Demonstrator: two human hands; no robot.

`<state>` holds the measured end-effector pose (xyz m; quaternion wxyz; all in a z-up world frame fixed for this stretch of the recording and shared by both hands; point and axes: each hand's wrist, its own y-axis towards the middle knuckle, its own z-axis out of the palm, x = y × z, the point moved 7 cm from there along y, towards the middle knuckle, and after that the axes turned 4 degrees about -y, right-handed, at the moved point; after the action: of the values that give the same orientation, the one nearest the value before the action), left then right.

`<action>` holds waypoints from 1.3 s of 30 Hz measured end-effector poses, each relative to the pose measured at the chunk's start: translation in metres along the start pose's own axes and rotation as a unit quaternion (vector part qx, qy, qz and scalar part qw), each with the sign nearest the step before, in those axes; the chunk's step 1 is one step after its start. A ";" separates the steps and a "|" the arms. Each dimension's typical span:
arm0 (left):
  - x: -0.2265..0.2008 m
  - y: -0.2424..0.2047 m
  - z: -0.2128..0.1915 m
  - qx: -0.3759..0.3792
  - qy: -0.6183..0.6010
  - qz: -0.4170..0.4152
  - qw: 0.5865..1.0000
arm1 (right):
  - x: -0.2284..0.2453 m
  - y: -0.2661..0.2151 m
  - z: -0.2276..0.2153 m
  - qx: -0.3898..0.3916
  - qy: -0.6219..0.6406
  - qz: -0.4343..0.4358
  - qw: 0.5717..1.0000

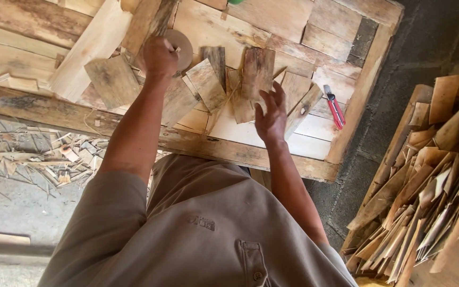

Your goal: Arranging thin wood scraps onto a surface and securing them using tape and a utility knife.

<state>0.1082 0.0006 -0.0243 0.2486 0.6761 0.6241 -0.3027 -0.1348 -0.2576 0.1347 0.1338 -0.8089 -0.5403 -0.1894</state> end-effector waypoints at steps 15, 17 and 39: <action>-0.144 -0.038 0.002 0.198 -0.280 0.029 0.939 | 0.080 0.116 0.046 0.010 0.187 -0.149 0.971; -0.155 -0.029 0.001 0.182 -0.289 0.048 0.939 | 0.077 0.129 0.042 0.004 0.219 -0.126 0.968; -0.196 0.081 0.045 -0.020 -0.375 0.026 0.926 | 0.014 0.258 0.055 -0.055 0.323 0.039 0.944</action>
<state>0.1767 -0.1755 0.0822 0.4861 0.5238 0.4735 -0.5148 0.1172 -0.3213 0.0890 0.2633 -0.7308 -0.4253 -0.4645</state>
